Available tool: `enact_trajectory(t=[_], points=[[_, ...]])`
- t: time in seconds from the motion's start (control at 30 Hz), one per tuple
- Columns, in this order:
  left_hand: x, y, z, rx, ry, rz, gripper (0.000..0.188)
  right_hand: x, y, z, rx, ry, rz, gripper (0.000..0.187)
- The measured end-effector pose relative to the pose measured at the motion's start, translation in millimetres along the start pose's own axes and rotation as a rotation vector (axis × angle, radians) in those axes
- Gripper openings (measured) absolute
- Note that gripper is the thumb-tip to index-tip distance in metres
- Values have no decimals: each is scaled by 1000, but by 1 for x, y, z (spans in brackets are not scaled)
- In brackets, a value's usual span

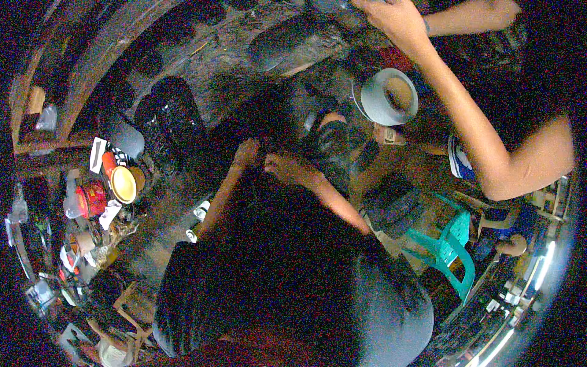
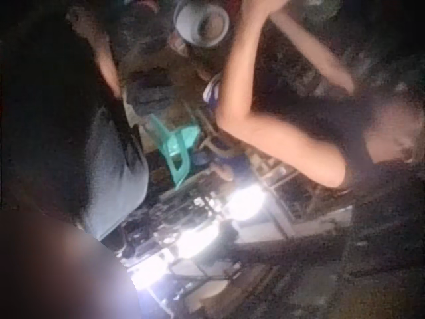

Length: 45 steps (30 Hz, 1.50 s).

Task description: The person assembles shoes by hand in a workshop. They pick up shoe uppers and soles, align them, and press the parts together to form complete shoes, then place the finished pairs on a wooden shelf.

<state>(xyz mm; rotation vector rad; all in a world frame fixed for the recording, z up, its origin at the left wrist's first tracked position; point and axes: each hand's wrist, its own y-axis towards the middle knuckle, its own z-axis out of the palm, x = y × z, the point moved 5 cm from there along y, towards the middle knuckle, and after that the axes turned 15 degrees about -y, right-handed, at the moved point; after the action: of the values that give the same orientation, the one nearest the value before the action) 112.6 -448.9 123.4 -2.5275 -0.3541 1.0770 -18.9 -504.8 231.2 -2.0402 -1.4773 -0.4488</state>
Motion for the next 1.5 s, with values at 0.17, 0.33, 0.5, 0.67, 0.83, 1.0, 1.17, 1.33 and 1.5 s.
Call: enact_trajectory(t=[0.17, 0.33, 0.5, 0.67, 0.83, 1.0, 1.17, 1.33, 1.5], points=[[-4, -7, -3, -181, -46, 144, 42, 5, 0, -1, 10, -22, 13, 23], [8, 5, 12, -148, -49, 92, 39, 11, 1, -5, 52, -49, 37, 24], [-2, 11, 10, -131, -250, 91, 32, 23, 3, -10, 41, -63, 3, 23], [-11, -8, -1, -234, -292, 142, 32, 27, 9, -5, 114, -60, 71, 21], [-20, -24, -19, -362, -473, 299, 29, 31, 14, -5, 99, -75, 9, 19], [-13, -72, -42, -599, -938, 281, 21, 42, 37, -17, 13, 462, -5, 17], [8, -168, -53, -928, -1055, 50, 25, 90, 75, -41, -230, 448, -120, 48], [27, -227, -66, -1579, -1253, -181, 25, 152, 93, -48, -522, -89, -262, 117], [28, -229, -97, -1617, -1256, 16, 50, 158, 104, -28, -548, 12, -131, 118]])
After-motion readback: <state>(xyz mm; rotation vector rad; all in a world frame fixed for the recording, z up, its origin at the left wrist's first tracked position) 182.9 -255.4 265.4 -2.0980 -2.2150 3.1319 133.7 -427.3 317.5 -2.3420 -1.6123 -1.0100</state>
